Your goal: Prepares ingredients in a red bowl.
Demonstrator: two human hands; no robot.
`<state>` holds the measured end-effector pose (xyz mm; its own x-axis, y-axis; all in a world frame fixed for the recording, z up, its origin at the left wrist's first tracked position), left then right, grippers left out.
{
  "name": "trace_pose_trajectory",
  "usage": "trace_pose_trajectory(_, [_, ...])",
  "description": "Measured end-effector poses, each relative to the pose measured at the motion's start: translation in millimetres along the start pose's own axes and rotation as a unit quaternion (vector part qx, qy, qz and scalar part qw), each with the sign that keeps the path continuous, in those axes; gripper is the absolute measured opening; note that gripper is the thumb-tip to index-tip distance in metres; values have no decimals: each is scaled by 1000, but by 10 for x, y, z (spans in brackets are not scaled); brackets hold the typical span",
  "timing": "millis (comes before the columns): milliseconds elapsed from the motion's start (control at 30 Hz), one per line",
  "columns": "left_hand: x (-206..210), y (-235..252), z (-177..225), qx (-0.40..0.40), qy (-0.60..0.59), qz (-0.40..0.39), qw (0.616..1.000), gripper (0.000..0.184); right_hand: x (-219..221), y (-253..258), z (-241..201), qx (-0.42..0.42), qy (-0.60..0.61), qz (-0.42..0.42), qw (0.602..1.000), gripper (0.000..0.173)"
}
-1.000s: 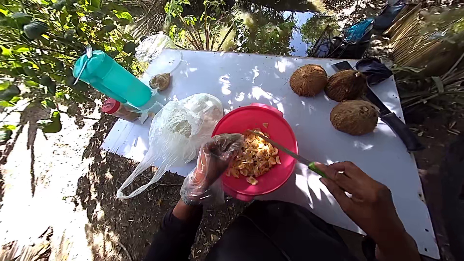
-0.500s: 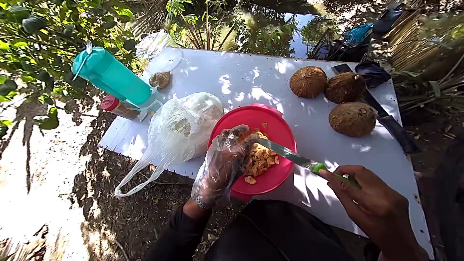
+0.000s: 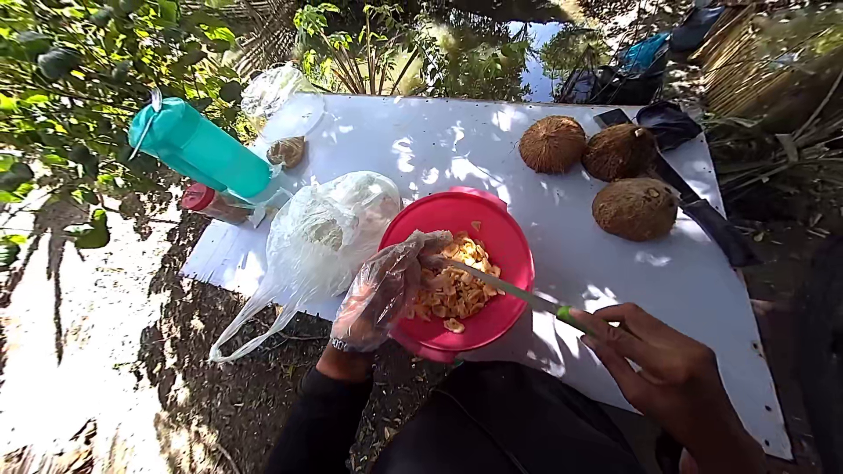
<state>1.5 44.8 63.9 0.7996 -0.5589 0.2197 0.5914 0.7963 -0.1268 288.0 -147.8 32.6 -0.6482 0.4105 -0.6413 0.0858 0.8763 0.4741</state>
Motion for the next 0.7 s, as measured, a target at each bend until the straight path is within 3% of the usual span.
trace_pose_trajectory(200, [76, -151, 52, 3, 57, 49, 997, 37, -59, 50, 46, 47, -42, 3, 998, 34])
trace_pose_trajectory(300, [230, -163, 162, -13, 108, 124, 986, 35, -92, 22, 86, 59, -34, -9, 998, 37])
trace_pose_trajectory(400, [74, -122, 102, -25, 71, 69, 995, 42, -85, 14, 83, 48, -4, -15, 999, 35])
trace_pose_trajectory(500, [39, -127, 62, -47, 50, 68, 995, 43, -87, 27, 58, 22, 41, -27, 999, 32])
trace_pose_trajectory(700, [83, -164, 13, -20, 88, 47, 995, 41, -32, 78, 22, 12, 0, -31, 999, 33])
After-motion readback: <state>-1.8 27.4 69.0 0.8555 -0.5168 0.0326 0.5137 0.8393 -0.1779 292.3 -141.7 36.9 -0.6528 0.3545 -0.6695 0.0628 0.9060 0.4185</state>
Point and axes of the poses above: each hand's wrist, its own y-axis towards the middle knuckle, its own x-axis out of the palm, z = x × y, the point moved 3 cm from there along y, towards the middle knuckle, and after that the axes turned 3 degrees about y, right-handed, at the moved point
